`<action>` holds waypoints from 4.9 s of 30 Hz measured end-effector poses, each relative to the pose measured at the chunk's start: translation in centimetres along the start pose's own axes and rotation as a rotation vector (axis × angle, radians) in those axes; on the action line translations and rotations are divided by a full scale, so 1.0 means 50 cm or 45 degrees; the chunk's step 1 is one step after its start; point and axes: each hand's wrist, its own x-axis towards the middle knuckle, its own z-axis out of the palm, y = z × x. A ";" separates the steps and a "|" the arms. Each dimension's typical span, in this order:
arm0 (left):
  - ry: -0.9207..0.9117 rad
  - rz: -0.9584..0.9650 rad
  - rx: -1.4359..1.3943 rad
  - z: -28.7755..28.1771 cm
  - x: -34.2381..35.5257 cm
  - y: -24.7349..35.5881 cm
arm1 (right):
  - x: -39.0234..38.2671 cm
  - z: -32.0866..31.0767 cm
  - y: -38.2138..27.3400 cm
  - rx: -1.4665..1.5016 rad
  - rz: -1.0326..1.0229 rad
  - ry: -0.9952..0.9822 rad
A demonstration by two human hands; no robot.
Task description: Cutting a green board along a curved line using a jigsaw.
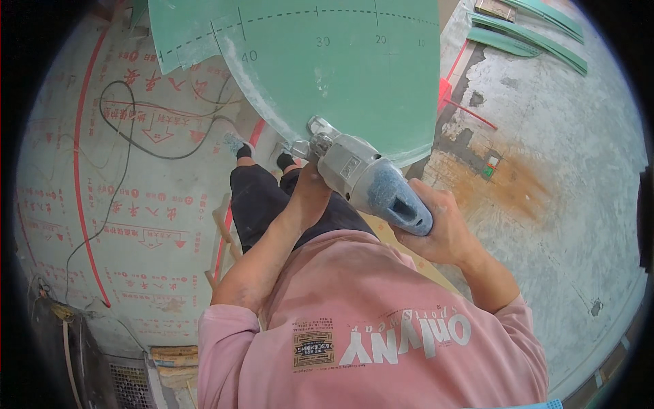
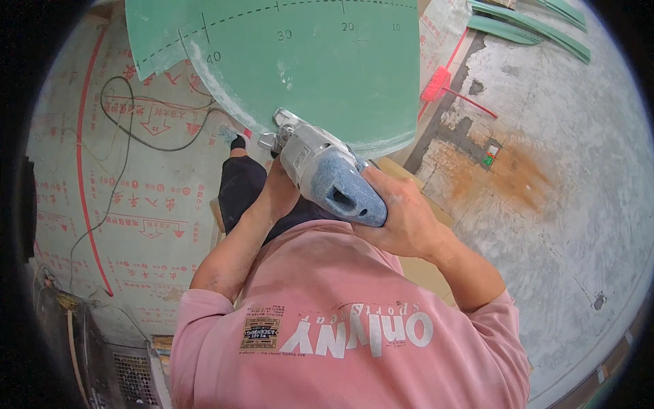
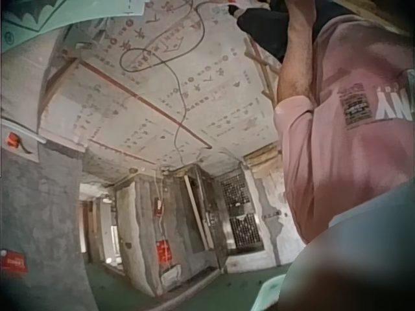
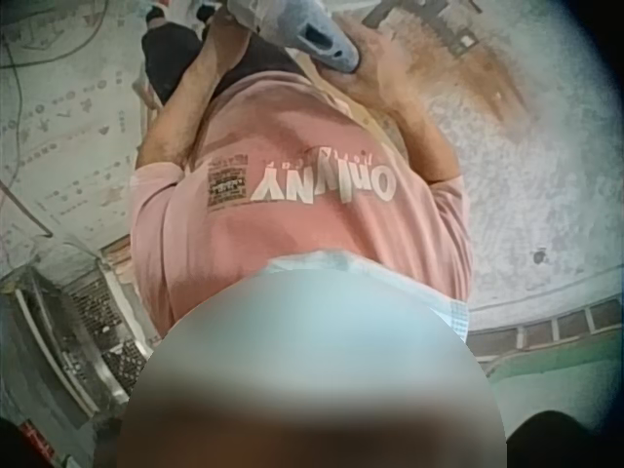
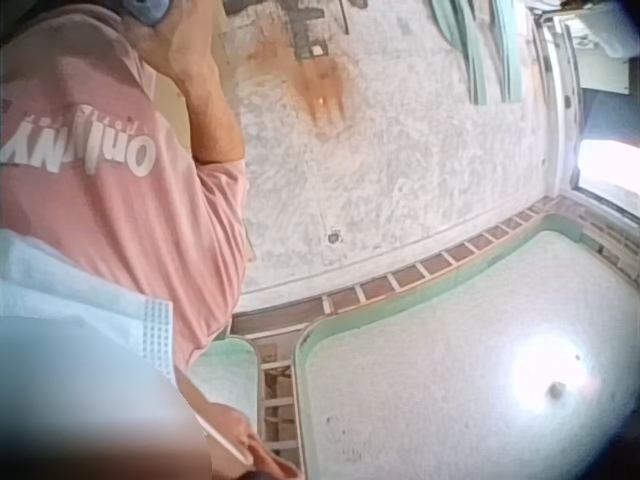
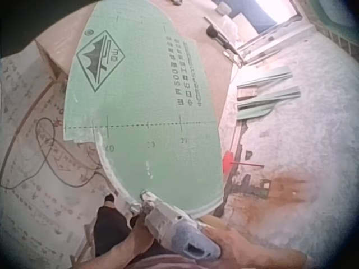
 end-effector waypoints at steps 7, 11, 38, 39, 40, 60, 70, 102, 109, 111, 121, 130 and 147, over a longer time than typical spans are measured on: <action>-0.020 -0.031 0.028 -0.015 0.000 -0.006 | 0.004 0.003 -0.008 -0.002 0.030 0.002; -0.032 0.009 0.152 -0.016 -0.003 0.001 | 0.000 0.003 -0.007 -0.002 0.040 -0.003; -0.061 -0.058 0.119 -0.024 -0.010 0.042 | 0.006 0.005 -0.034 0.178 0.148 -0.005; -0.062 -0.060 0.120 -0.024 -0.010 0.045 | 0.007 0.003 -0.038 0.162 0.143 -0.013; -0.062 -0.036 0.172 -0.024 -0.011 0.049 | 0.008 0.002 -0.041 0.145 0.138 -0.020; -0.043 -0.246 0.104 -0.029 -0.017 0.074 | -0.002 0.015 -0.054 0.141 0.130 0.057; -0.114 -0.058 0.331 -0.033 -0.019 0.094 | -0.002 0.018 -0.054 0.191 0.086 0.091; -0.177 -0.007 0.492 -0.016 -0.033 0.074 | -0.035 0.002 -0.051 0.246 0.133 0.045; -0.174 -0.075 0.530 -0.014 -0.039 0.075 | -0.037 0.002 -0.054 0.307 0.139 0.070; -0.184 -0.091 0.467 -0.014 -0.039 0.078 | -0.037 0.003 -0.054 0.306 0.127 0.080; -0.229 0.123 0.831 -0.014 -0.039 0.096 | -0.034 0.000 -0.061 0.312 0.134 0.097; -0.289 0.182 0.959 -0.026 -0.045 0.076 | -0.044 0.008 -0.062 0.331 0.160 0.128; -0.260 0.129 0.944 -0.015 -0.043 0.091 | -0.053 0.020 -0.064 0.394 0.119 0.187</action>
